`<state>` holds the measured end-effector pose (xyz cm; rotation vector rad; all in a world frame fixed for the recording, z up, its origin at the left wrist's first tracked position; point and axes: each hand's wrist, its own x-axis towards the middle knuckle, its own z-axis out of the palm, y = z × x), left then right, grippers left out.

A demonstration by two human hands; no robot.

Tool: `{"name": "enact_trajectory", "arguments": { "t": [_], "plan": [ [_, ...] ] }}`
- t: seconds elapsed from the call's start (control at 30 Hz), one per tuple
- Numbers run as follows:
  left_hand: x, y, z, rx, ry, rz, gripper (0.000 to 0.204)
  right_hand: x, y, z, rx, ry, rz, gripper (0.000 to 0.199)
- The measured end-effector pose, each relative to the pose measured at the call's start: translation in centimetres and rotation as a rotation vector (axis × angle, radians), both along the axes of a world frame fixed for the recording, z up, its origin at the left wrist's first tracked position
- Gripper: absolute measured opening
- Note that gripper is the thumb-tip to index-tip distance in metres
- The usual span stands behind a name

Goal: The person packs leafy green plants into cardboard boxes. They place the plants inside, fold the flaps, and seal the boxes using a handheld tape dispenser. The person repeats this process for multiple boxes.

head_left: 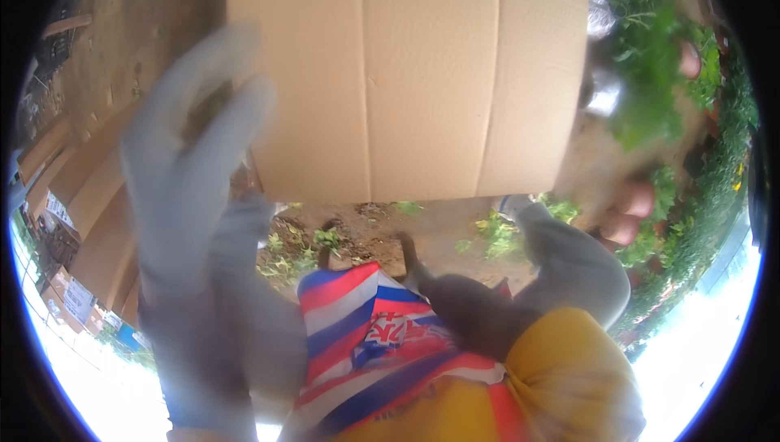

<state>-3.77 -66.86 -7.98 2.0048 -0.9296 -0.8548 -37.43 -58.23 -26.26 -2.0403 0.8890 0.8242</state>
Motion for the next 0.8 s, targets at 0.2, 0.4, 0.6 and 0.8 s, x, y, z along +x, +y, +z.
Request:
{"name": "enact_trajectory", "arguments": {
  "t": [0.2, 0.4, 0.6, 0.8],
  "plan": [
    [3.9, -2.4, -3.3, -0.056, 0.234, 0.230, 0.046, 1.2, -11.3, 5.0, -0.119, -0.036, -0.037, 0.016],
    [4.8, -5.2, -3.5, -0.063, -0.270, -0.009, 0.045, 1.2, -20.6, 5.3, -0.426, -0.018, -0.015, 0.017],
    [-4.0, -5.0, -4.9, 0.053, -0.688, -0.179, 0.076, -1.0, -18.1, 6.3, -0.287, 0.035, 0.318, 0.019],
    [-2.4, 2.9, -12.1, 0.383, -0.245, 0.576, 0.110, -1.1, -22.7, 12.6, -0.490, -0.203, 0.044, 0.025]
  ]
}}
